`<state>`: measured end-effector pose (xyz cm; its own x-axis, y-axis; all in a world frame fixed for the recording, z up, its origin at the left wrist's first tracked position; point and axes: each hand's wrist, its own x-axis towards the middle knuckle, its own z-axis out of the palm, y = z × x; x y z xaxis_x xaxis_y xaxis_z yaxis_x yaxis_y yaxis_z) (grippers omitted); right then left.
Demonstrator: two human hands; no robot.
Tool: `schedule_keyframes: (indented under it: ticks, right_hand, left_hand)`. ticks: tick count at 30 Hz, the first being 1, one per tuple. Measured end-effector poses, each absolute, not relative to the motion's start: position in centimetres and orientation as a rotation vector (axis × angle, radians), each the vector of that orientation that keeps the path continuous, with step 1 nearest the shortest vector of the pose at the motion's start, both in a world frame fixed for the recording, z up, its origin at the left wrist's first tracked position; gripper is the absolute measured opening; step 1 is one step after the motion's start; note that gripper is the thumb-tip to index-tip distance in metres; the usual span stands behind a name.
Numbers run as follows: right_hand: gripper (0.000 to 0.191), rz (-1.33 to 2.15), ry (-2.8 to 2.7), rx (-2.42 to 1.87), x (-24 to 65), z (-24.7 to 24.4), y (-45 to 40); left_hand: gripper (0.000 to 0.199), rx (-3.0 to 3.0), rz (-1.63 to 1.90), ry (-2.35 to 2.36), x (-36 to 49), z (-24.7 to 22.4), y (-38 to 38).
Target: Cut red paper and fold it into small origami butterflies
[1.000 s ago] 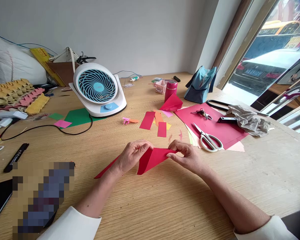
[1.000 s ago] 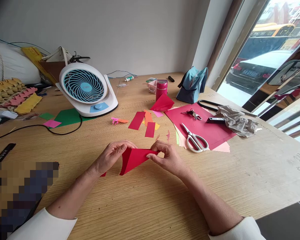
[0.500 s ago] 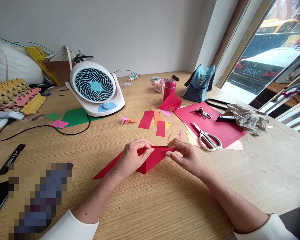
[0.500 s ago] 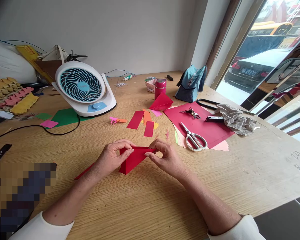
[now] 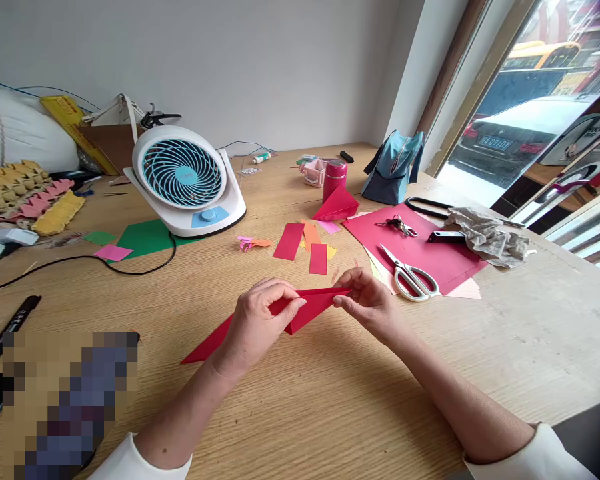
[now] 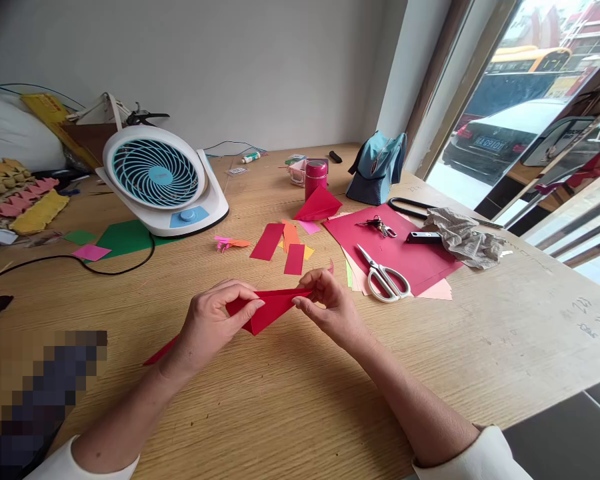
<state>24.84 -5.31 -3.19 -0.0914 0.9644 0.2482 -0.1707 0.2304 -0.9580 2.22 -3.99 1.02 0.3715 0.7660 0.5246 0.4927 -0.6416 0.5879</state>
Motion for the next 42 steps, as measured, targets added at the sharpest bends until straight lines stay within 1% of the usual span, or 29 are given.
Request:
schedule_keyframes:
  ticks: [2,4,9,11,24,31,42]
  right_hand:
    - [0.042,1.269,-1.187,-0.843,24.7,-3.1,-5.2]
    - [0.047,1.353,-1.148,-0.846,24.6,-2.8,-5.3]
    - [0.030,1.429,-1.136,-0.807,24.4,-2.5,-5.5]
    - [0.027,1.432,-1.123,-0.805,24.3,-2.5,-5.6]
    - [0.032,1.432,-0.959,-0.830,23.9,-2.1,-5.7]
    - [0.023,1.470,-0.921,-0.793,24.1,-1.9,-5.8]
    - [0.023,1.509,-0.836,-0.798,24.1,-1.9,-5.9]
  left_hand:
    - [0.012,2.323,1.181,1.113,2.4,1.4,-4.5]
    - [0.014,2.348,1.210,1.121,2.5,1.7,-4.9]
    - [0.016,2.436,1.240,1.107,2.9,2.1,-5.7]
    - [0.016,2.459,1.237,1.111,3.0,2.2,-5.9]
    - [0.016,2.443,1.293,1.171,3.2,2.5,-6.5]
    - [0.017,2.463,1.313,1.165,3.1,2.6,-6.7]
    - [0.016,2.481,1.302,1.180,3.0,3.2,-6.9]
